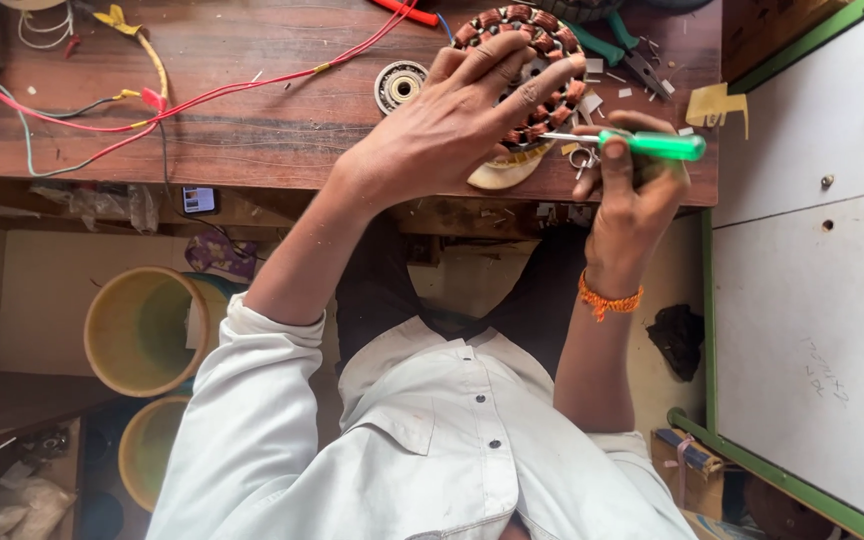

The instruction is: The person pours a yellow liquid from a plastic bottle onto the copper windings of a motor stator, rotating the stator to cover multiple sections. Then the person uses a green-handled screwdriver to press and adjust the windings on the stator.

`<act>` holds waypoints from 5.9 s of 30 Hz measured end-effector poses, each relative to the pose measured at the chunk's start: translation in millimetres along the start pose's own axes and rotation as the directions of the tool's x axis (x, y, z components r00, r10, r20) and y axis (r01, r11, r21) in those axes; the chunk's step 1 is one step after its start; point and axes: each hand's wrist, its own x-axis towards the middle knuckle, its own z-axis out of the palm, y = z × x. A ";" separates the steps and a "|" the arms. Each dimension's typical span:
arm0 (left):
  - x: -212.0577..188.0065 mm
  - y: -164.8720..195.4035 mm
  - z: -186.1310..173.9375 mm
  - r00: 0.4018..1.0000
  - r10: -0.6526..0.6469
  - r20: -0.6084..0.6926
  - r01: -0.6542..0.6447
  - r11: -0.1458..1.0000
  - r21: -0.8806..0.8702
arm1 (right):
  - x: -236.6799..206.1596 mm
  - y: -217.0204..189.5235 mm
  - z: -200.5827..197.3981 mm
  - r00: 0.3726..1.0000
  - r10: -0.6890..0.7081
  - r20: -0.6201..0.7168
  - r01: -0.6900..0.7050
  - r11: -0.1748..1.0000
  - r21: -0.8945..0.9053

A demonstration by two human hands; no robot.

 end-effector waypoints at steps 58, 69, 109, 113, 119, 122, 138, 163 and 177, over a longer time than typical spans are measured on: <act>-2.1 -2.5 5.6 0.993 0.012 -0.118 0.002 0.993 0.118 | -19.2 -2.4 3.3 0.984 -0.132 -0.116 0.133 0.991 0.004; -7.2 -4.9 -1.8 0.993 -0.005 -0.119 0.001 1.000 -0.031 | -26.1 17.1 -4.1 0.979 -0.118 -0.166 0.129 0.990 0.058; -2.2 -0.1 7.7 0.992 0.008 -0.128 -0.004 1.000 0.028 | -13.5 -4.6 7.9 0.992 -0.024 -0.121 0.015 0.997 -0.076; -2.9 -1.5 5.0 0.996 0.004 -0.092 0.000 0.999 0.041 | -5.1 4.4 7.3 0.995 -0.029 -0.098 0.027 0.999 -0.019; -8.8 -8.1 7.0 1.000 0.010 -0.023 -0.007 0.994 0.111 | -19.7 3.4 -0.2 0.983 -0.132 -0.129 0.133 0.991 -0.001; -9.3 -10.7 10.9 0.999 -0.012 -0.051 0.017 0.996 0.091 | -22.3 7.5 0.3 0.985 -0.103 -0.140 0.117 0.989 0.090; -6.4 -8.1 10.7 0.989 -0.001 -0.149 -0.005 0.999 -0.036 | -48.9 -5.3 39.5 0.955 -0.290 -0.058 0.237 0.868 -0.436; -8.1 -8.9 5.3 0.994 -0.048 -0.097 0.043 0.997 -0.057 | -32.0 18.5 6.9 0.952 -0.286 -0.105 0.266 0.949 -0.168; -6.5 -9.3 10.9 0.990 0.012 -0.137 -0.012 1.000 0.002 | -15.2 -4.1 -1.8 0.996 0.047 -0.077 -0.043 0.998 0.052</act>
